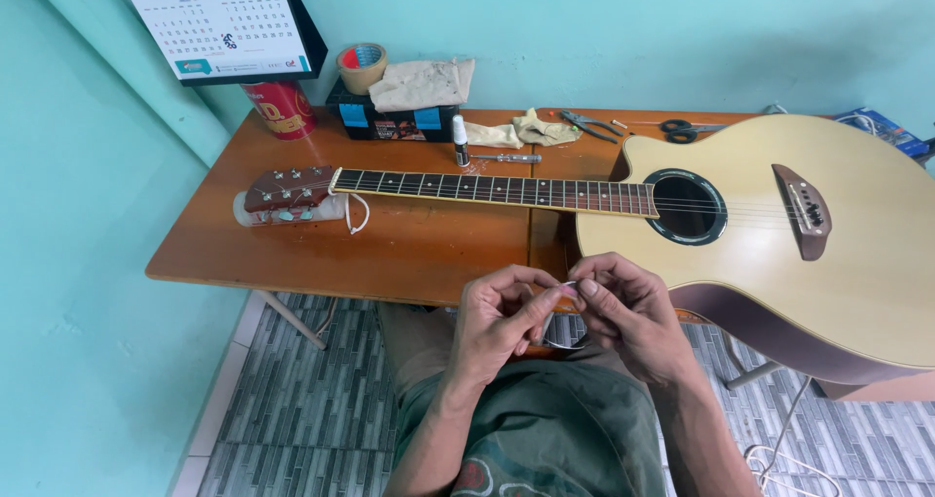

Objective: The person prepares a guitar string by wrapping the end with a small piece of tape. They then thread the string through the bridge of the acoustic guitar and secure it in place.

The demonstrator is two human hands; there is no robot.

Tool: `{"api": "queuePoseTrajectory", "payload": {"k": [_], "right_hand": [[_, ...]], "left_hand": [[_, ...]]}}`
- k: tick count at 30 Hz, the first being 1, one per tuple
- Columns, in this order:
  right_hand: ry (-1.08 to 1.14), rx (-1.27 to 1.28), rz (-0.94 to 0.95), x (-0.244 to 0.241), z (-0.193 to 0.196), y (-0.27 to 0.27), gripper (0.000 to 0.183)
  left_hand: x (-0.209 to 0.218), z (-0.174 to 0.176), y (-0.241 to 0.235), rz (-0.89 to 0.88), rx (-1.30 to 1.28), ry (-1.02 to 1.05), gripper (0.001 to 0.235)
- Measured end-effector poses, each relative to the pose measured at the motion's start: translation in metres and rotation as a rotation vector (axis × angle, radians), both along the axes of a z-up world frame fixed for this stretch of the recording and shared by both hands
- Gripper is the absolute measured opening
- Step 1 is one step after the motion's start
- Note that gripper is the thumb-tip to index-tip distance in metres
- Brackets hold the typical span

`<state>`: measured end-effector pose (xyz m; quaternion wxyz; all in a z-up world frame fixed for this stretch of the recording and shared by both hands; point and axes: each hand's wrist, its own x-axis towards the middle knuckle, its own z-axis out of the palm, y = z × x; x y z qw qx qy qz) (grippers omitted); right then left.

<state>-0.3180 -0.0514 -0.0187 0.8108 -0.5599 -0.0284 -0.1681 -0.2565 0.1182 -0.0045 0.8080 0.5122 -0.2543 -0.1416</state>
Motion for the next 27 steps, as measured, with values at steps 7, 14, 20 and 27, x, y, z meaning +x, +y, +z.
{"api": "queuePoseTrajectory", "payload": {"k": [7,14,20,27], "right_hand": [[-0.032,0.089,0.066,-0.004,0.008,0.005,0.014],[-0.145,-0.124,-0.131,-0.006,0.017,0.01,0.009],[-0.165,-0.078,-0.212,-0.002,0.014,0.013,0.018],[-0.054,-0.136,-0.273,-0.004,0.012,0.01,0.016]], "left_hand": [[0.0,-0.005,-0.003,0.045,-0.042,0.056,0.018],[-0.002,-0.01,-0.006,0.102,-0.02,-0.043,0.016],[0.002,-0.015,-0.004,0.169,0.0,-0.106,0.016],[0.002,-0.016,-0.005,0.223,-0.007,-0.151,0.015]]}}
